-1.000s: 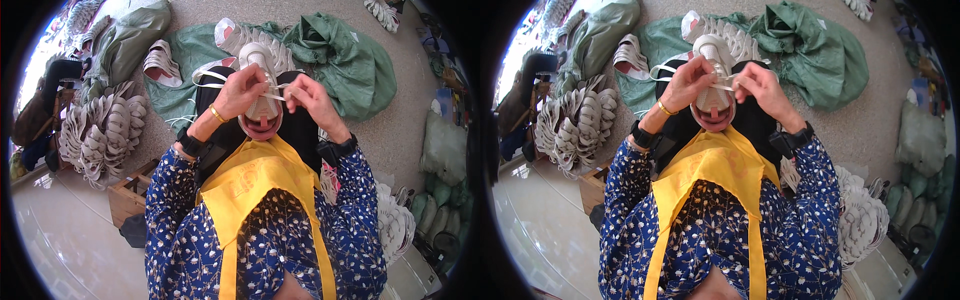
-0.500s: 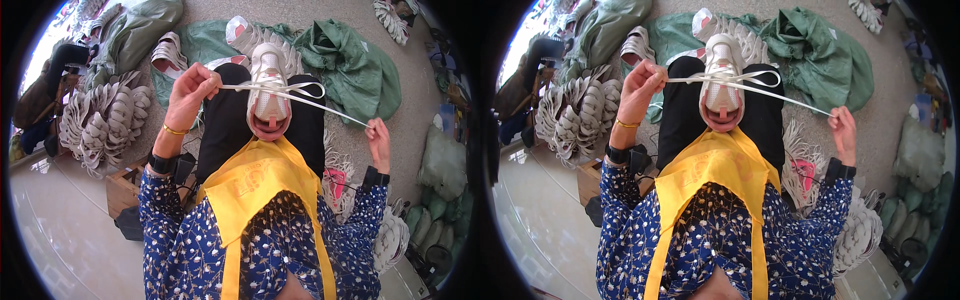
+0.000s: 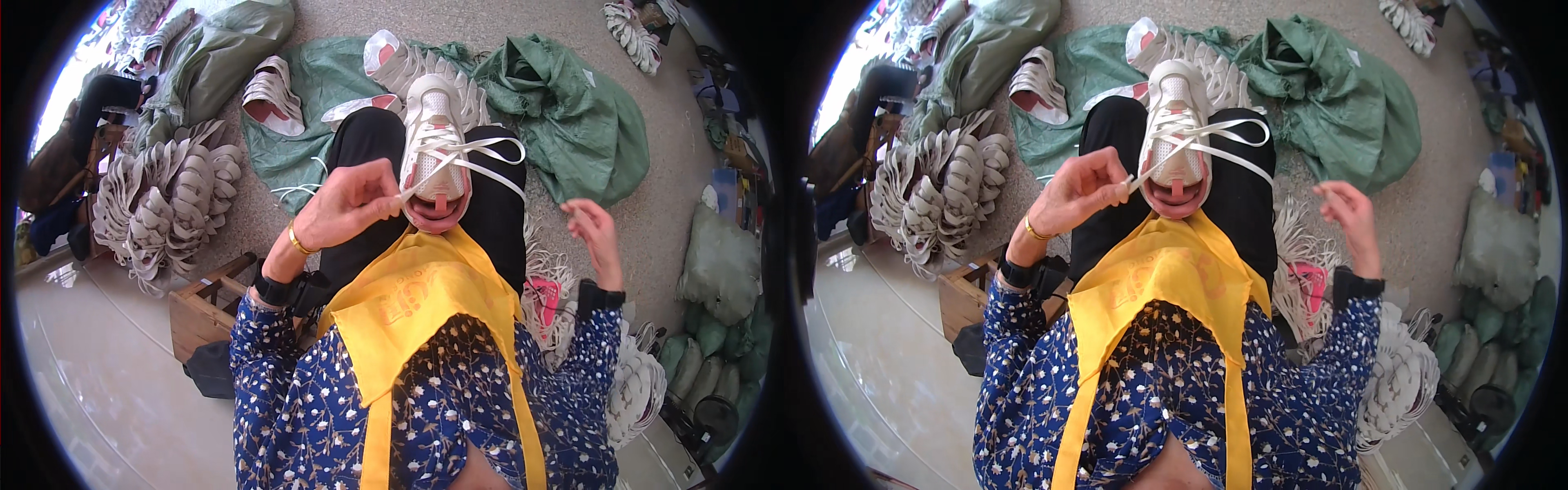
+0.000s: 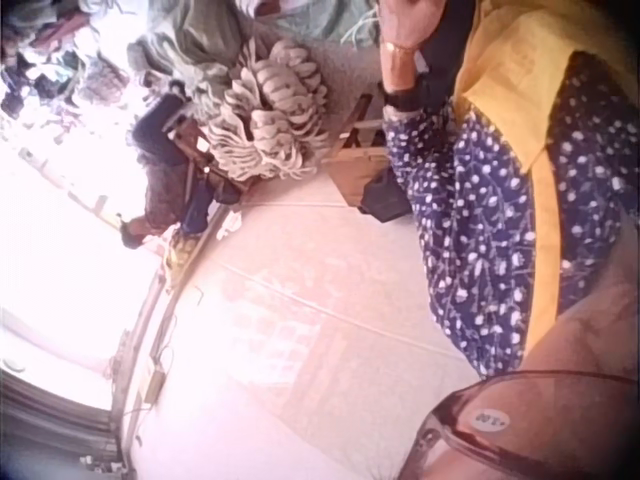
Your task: The person sits on the floor and laces a white sneaker held on their lap. They thread the white shoelaces through the eyelets, pull them tight, and tie a knot.
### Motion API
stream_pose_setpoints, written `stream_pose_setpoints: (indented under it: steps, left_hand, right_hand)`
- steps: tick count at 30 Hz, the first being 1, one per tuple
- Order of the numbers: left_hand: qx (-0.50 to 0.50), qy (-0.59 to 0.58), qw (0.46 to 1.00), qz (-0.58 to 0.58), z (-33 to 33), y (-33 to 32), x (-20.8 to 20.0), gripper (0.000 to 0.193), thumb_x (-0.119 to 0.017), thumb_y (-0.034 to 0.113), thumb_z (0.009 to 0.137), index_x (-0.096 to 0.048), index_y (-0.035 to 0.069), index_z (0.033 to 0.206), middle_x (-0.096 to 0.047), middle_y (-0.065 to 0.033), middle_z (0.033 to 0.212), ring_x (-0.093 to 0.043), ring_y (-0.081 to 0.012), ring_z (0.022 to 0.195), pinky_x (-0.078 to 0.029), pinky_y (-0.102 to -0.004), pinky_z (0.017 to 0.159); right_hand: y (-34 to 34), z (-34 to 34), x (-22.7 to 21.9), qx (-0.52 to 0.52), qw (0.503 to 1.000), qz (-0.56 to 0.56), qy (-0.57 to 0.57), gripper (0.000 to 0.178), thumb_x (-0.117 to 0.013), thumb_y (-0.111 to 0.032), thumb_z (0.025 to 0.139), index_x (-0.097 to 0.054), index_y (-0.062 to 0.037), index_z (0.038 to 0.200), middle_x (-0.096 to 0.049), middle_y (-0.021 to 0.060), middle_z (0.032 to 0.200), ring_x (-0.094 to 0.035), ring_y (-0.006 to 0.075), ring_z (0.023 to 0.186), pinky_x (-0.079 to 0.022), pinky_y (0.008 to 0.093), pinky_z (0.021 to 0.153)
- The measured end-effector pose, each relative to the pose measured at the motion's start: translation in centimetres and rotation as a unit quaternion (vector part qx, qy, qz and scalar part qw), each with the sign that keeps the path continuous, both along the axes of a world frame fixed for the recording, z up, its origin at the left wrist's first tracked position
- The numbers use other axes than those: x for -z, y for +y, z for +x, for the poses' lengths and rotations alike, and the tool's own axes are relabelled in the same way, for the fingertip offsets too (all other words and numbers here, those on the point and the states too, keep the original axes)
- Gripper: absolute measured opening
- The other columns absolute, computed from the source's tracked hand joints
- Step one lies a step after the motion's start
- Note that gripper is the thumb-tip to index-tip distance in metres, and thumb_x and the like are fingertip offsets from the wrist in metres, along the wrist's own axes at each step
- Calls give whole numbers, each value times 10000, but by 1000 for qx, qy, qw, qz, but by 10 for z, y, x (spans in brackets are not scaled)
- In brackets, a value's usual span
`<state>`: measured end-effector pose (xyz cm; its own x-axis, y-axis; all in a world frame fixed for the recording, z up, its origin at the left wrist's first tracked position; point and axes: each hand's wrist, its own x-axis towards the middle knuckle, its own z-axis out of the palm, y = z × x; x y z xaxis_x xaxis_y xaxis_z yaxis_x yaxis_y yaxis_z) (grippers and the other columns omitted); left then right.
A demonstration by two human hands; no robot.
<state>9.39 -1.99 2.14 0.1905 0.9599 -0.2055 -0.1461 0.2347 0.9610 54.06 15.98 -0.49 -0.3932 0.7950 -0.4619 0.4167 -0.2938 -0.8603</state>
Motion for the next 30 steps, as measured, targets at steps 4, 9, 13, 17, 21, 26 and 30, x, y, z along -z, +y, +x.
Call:
stream_pose_setpoints:
  steps: [4,9,13,17,21,26,30]
  left_hand:
    - [-66,23,998,-4,-9,-2,-4,164,-668,165,1007,-590,26,969,-617,-14,899,-550,-64,809,-457,-225,726]
    - [-84,-5,996,12,-5,-6,-1,169,-673,176,1006,-587,35,967,-620,-8,879,-547,-61,792,-452,-218,720]
    - [-130,9,991,25,-9,-8,5,174,-674,185,1008,-584,41,972,-628,-6,875,-545,-57,774,-449,-213,704]
    - [-143,-12,989,27,-9,-12,13,180,-678,196,1008,-587,46,967,-631,-5,869,-544,-54,763,-448,-209,687]
    - [-140,-9,990,16,-2,-15,13,186,-681,204,1008,-591,49,961,-630,-3,859,-541,-51,758,-448,-208,679]
    - [-127,-7,992,11,-3,-14,16,139,-647,152,1013,-577,39,972,-627,-14,888,-555,-64,799,-464,-220,721]
    - [-141,-28,990,10,-3,-17,15,126,-634,134,1016,-566,40,967,-627,-18,895,-564,-65,811,-464,-220,729]
  right_hand:
    - [-10,-111,-15,-86,991,36,97,240,-623,-90,1001,-656,11,1217,-729,101,1148,-607,65,642,-504,217,568]
    - [-20,-181,-18,-172,974,150,-11,132,-669,-74,967,-680,27,1051,-681,20,831,-593,67,579,-459,203,503]
    - [-8,-157,-8,-179,978,108,-18,127,-666,-127,980,-690,-14,928,-617,-30,705,-553,31,553,-412,181,473]
    - [-22,-159,-16,-141,987,82,-13,105,-658,-125,989,-707,-41,947,-620,-34,712,-528,22,526,-404,181,459]
    - [-16,-187,-41,-146,939,311,-31,93,-716,-78,914,-708,-7,975,-689,41,801,-591,97,540,-470,262,511]
    - [12,-210,-21,-265,880,394,-25,136,-721,-80,882,-692,12,978,-686,119,855,-631,216,602,-509,350,595]
    - [16,-212,-21,-268,937,223,-34,99,-678,-102,948,-673,-4,942,-635,-21,761,-540,38,623,-435,243,547]
